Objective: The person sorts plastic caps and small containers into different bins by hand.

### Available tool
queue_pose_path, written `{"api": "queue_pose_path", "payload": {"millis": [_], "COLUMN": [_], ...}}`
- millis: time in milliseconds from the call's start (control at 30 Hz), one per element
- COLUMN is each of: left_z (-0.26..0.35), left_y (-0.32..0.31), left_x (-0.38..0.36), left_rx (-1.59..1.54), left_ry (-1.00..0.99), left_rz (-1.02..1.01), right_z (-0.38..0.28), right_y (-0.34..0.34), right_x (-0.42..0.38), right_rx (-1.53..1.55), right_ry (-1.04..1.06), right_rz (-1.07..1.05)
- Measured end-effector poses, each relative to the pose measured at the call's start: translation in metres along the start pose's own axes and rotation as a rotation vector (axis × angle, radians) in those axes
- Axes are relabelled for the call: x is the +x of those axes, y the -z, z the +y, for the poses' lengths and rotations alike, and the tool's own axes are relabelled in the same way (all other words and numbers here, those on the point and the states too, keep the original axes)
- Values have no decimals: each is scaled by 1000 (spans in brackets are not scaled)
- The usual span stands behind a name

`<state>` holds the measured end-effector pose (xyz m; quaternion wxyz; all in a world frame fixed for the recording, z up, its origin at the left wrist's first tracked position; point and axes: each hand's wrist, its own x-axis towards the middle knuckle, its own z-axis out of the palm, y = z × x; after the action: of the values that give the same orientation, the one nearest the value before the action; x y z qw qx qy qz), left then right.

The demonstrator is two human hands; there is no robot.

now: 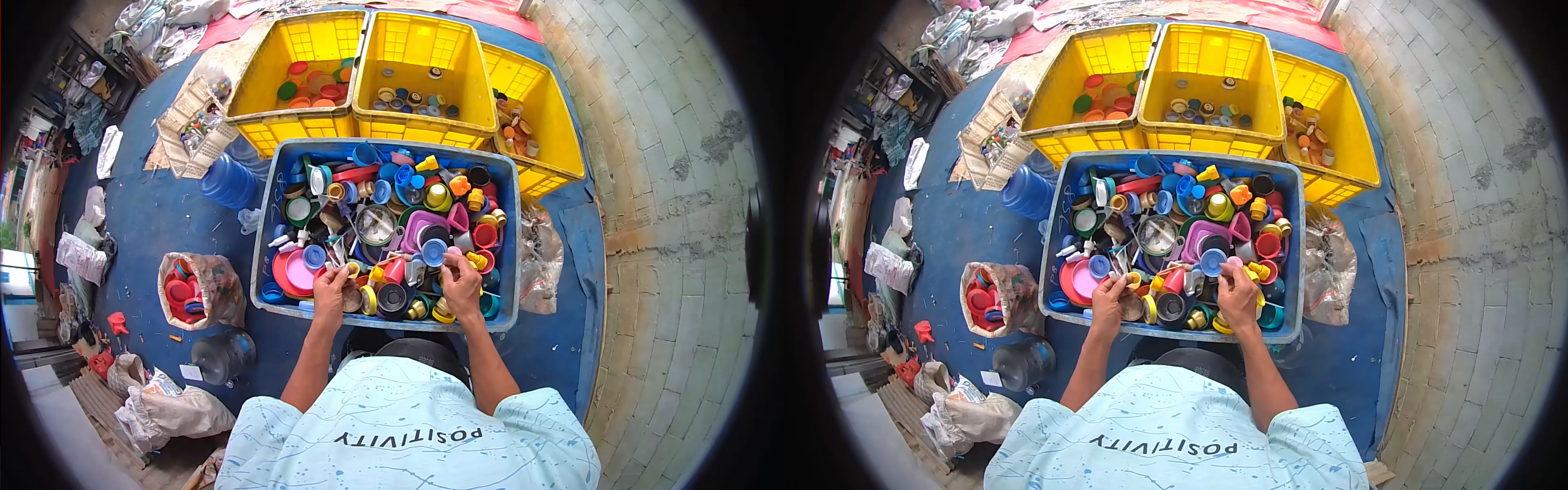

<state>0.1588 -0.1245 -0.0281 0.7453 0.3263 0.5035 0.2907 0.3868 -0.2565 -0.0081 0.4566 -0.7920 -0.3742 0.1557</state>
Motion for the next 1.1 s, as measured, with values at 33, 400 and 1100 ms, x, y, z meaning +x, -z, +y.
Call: {"api": "queue_pose_path", "payload": {"millis": [33,400,1100], "left_z": [0,-2,-11], "left_y": [0,5,-39], "left_x": [-1,1,6], "left_rx": [-1,80,338], "left_ry": [7,20,-85], "left_rz": [-6,-70,-126], "right_z": [-3,-46,-12], "right_y": [-3,-14,7], "right_x": [-1,-9,-15], "right_rx": [-22,-457,-143], "right_ry": [40,281,237], "right_rz": [-50,-435,-199]}}
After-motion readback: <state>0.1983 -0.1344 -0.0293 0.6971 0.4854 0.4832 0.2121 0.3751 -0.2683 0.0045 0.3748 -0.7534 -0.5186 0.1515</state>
